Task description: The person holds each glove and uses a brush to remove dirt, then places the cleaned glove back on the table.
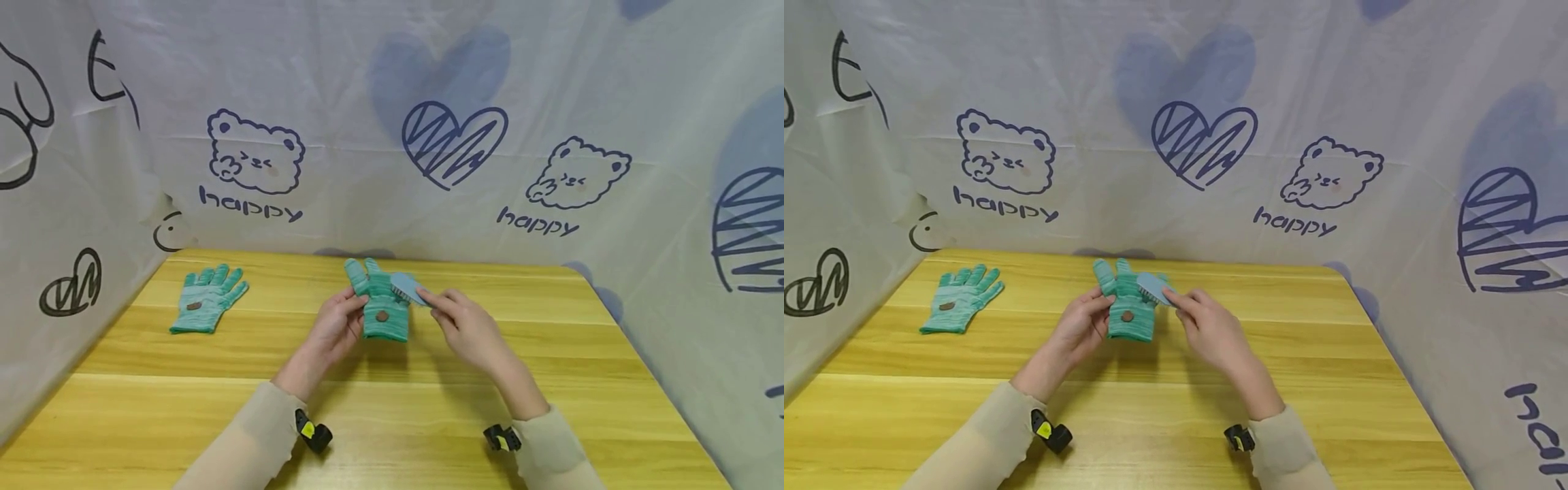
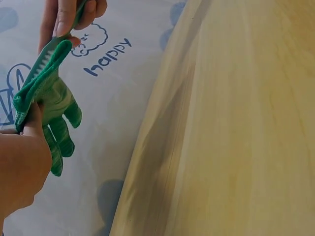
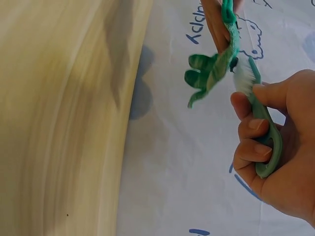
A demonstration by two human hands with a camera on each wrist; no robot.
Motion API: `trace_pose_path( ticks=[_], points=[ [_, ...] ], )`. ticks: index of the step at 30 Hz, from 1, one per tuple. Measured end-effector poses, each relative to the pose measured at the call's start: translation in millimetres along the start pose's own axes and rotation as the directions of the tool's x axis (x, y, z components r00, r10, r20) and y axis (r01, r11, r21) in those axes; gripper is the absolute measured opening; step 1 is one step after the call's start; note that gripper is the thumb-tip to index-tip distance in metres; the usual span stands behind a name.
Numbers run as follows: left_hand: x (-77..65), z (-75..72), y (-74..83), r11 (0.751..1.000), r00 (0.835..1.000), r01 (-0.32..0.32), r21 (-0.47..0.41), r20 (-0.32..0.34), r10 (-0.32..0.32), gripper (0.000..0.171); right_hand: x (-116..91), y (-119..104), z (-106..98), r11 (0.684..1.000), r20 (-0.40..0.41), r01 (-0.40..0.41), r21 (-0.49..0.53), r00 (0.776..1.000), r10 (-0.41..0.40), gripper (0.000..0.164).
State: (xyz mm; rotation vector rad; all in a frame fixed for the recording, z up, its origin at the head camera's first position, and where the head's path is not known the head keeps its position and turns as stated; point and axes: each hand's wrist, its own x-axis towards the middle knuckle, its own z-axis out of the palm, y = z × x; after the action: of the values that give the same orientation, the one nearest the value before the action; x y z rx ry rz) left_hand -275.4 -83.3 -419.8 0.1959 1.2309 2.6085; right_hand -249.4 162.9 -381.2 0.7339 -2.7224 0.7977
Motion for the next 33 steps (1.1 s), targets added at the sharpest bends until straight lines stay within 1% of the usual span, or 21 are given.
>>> trace_pose_path(
  ticks=[3,5,10,13,17,21,23,27,30,33],
  points=[
    [0.1,-1.4,1.7,1.000,1.000,-0.006,-0.021,-0.010,0.006,0.033,-0.8,2.4,-3.3,1.000,0.014,-0.016,0.015,1.000,0.016,0.046],
    [0.0,-1.7,2.6,1.000,1.000,-0.003,-0.025,-0.004,0.003,0.032,-1.1,3.2,-5.6,0.999,0.008,-0.023,0.034,1.000,0.023,0.046],
    [0.3,-1.2,3.6,1.000,1.000,-0.007,-0.021,0.007,0.007,0.033,-0.6,5.2,-9.7,0.996,-0.050,-0.030,0.082,0.998,0.034,0.045],
    [0.6,-1.2,3.1,1.000,1.000,-0.015,-0.012,0.017,0.015,0.033,0.3,6.2,-9.6,0.996,-0.072,-0.026,0.085,0.997,0.032,0.045],
    [0.7,-1.7,1.9,1.000,1.000,-0.019,-0.018,0.025,0.019,0.033,1.3,4.9,-5.4,0.998,-0.081,0.016,0.066,0.997,-0.011,0.046],
    [0.5,-1.7,2.2,0.999,1.000,-0.015,-0.044,0.022,0.016,0.031,1.6,1.7,0.1,0.993,-0.099,0.106,0.050,0.990,-0.101,0.047],
    [0.4,-1.4,2.9,0.998,1.000,-0.021,-0.061,0.015,0.022,0.031,1.5,1.3,2.5,0.990,-0.111,0.133,0.041,0.985,-0.128,0.046],
    [-0.4,-0.5,4.7,0.996,0.999,-0.035,-0.088,0.007,0.036,0.032,1.1,3.9,5.7,0.993,-0.126,0.121,0.016,0.985,-0.118,0.046],
    [-0.9,0.1,5.7,0.994,0.999,-0.036,-0.101,0.016,0.038,0.032,1.1,7.1,6.0,0.994,-0.129,0.104,0.016,0.986,-0.101,0.047],
    [-1.2,0.6,6.4,0.992,0.999,-0.040,-0.116,0.025,0.043,0.032,1.5,10.8,5.7,0.994,-0.136,0.103,0.023,0.986,-0.099,0.046]
  ],
)
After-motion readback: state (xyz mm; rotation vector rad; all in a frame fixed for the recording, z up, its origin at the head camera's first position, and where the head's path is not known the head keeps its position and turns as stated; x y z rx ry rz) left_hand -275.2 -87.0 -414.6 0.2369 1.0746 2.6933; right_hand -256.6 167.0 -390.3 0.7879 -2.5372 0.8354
